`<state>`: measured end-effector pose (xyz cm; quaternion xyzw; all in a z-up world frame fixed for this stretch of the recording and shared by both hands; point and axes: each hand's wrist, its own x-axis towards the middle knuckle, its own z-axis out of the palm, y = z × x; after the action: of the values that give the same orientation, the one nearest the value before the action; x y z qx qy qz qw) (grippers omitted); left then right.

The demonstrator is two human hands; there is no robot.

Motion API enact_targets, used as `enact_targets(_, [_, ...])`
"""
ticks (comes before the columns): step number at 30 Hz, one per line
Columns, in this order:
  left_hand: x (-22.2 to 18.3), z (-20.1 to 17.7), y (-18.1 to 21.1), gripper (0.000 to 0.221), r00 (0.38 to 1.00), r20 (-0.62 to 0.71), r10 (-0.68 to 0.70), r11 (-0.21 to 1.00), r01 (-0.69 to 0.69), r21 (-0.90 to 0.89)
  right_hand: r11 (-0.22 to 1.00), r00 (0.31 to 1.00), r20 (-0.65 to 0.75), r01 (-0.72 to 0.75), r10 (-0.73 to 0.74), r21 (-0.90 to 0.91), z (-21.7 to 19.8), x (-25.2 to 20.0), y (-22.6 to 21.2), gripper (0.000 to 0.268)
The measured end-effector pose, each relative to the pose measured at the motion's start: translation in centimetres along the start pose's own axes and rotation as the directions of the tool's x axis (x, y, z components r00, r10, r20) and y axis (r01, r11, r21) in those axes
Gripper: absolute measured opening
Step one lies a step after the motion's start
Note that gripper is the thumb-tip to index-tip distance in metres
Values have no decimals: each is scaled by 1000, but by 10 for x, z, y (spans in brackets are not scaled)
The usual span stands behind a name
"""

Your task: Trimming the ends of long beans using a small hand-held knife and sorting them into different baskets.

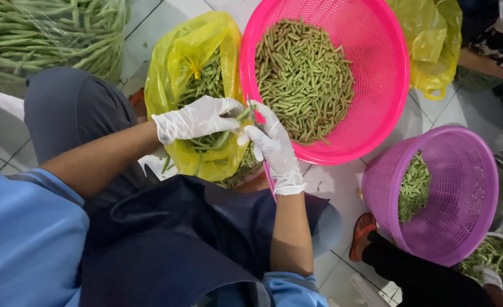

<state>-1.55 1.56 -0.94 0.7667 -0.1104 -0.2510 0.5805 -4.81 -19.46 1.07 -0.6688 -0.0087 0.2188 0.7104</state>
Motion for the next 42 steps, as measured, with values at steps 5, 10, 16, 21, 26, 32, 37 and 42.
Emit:
enact_targets(5, [17,7,-34,33,973,-89,213,954,-188,232,1000,1000,-19,-17,17,0,5,2,2,55])
enact_targets(10, [18,18,-45,36,962,-88,258,930,-223,292,999,999,-33,-40,41,13,9,8,5,47])
enact_targets(16, [0,29,-35,42,977,-134,163,985,-154,73,993,995,-77,-50,58,106,9,11,14,37])
enact_targets(21, [9,24,-13,33,981,-170,90,994,-78,74,972,992,-100,-49,74,230,7,11,14,29])
enact_targets(26, [-1,-9,24,14,928,-367,-64,945,-61,-322,932,964,-234,-32,124,362,-11,10,5,20])
enact_targets(32, [-12,-37,52,18,853,-425,-303,673,-125,-729,977,976,-217,33,14,212,18,0,-22,25])
enact_targets(37, [-6,-39,44,14,849,-365,-381,543,-114,-832,991,986,-102,136,-135,1,24,0,-3,46])
enact_targets(42, [2,-38,28,13,865,-297,-405,426,-109,-898,985,985,-111,116,-131,-127,35,-6,-13,50])
